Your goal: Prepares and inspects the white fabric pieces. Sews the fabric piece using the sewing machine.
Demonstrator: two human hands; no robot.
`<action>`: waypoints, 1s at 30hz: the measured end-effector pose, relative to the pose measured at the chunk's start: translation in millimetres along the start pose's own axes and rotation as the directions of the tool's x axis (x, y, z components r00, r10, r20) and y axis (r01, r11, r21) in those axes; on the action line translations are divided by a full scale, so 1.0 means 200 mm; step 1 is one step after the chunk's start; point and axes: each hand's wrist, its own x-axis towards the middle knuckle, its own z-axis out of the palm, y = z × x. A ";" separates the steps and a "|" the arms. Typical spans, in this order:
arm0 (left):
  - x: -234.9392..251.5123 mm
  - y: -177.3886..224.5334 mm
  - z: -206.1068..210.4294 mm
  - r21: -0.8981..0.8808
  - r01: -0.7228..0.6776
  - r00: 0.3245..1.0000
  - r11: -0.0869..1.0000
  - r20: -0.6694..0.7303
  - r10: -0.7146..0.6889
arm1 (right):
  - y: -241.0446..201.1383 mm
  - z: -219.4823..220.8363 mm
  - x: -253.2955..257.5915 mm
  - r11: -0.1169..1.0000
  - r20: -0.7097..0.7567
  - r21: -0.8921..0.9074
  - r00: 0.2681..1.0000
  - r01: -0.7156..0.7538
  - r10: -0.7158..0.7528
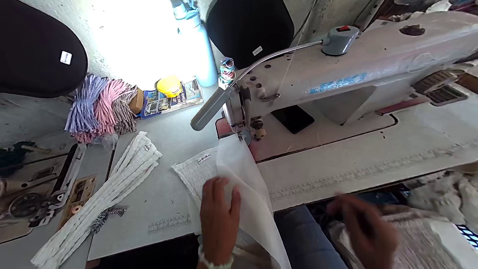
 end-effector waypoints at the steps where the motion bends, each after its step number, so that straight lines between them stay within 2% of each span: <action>1: -0.06 0.02 -0.05 0.034 0.088 0.996 0.996 0.005 -0.088 | -0.05 0.06 -0.10 0.992 0.115 0.113 0.992 -0.060 0.047; 3: -0.14 0.05 -0.09 0.148 0.204 0.973 0.968 0.078 -0.217 | -0.11 0.18 -0.21 0.938 0.321 0.220 0.928 -0.269 0.190; 6: -0.18 0.04 -0.05 0.265 0.147 0.980 0.953 0.088 -0.176 | -0.18 0.28 -0.19 0.739 0.531 0.265 0.733 -0.620 0.424; 8: -0.18 0.02 -0.04 0.277 0.085 0.990 0.957 0.086 -0.113 | -0.21 0.29 -0.14 0.593 0.647 0.298 0.615 -0.748 0.451; 10: -0.17 0.01 -0.07 0.254 0.060 0.991 0.965 0.099 -0.088 | -0.23 0.30 -0.11 0.518 0.714 0.314 0.558 -0.796 0.424; 13: -0.14 -0.03 -0.19 0.043 0.164 0.972 0.986 0.164 -0.169 | -0.25 0.30 -0.12 0.510 0.701 0.381 0.601 -0.771 0.384; 16: -0.10 -0.14 -0.32 -0.245 0.437 0.890 0.865 0.259 -0.376 | -0.27 0.31 -0.16 0.544 0.678 0.431 0.656 -0.720 0.333; 17: -0.08 -0.18 -0.33 -0.277 0.484 0.869 0.830 0.260 -0.420 | -0.28 0.31 -0.17 0.555 0.674 0.436 0.666 -0.708 0.320; 18: -0.08 -0.21 -0.35 -0.233 0.491 0.866 0.840 0.236 -0.441 | -0.28 0.31 -0.19 0.577 0.668 0.431 0.675 -0.694 0.314; 20: -0.09 -0.21 -0.37 -0.001 0.346 0.930 0.938 0.132 -0.343 | -0.29 0.33 -0.22 0.690 0.613 0.377 0.725 -0.618 0.314; 22: -0.17 -0.15 -0.34 0.148 0.067 0.997 0.987 0.025 -0.071 | -0.30 0.35 -0.25 0.833 0.507 0.268 0.806 -0.483 0.304; 23: -0.23 -0.10 -0.31 0.184 -0.059 0.998 0.981 -0.021 0.064 | -0.29 0.37 -0.27 0.889 0.446 0.205 0.848 -0.409 0.287; 25: -0.37 0.03 -0.20 0.121 -0.227 0.971 0.966 -0.051 0.235 | -0.29 0.40 -0.30 0.954 0.331 0.098 0.913 -0.284 0.238; 27: -0.54 0.11 -0.07 -0.060 -0.330 0.944 0.942 -0.007 0.330 | -0.30 0.42 -0.31 0.980 0.261 0.033 0.948 -0.198 0.183; 29: -0.69 0.10 0.05 -0.175 -0.398 0.915 0.900 -0.003 0.404 | -0.32 0.41 -0.30 0.979 0.254 0.069 0.952 -0.193 0.170; 30: -0.75 0.07 0.09 -0.198 -0.419 0.905 0.886 -0.011 0.425 | -0.34 0.40 -0.30 0.961 0.296 0.157 0.939 -0.227 0.174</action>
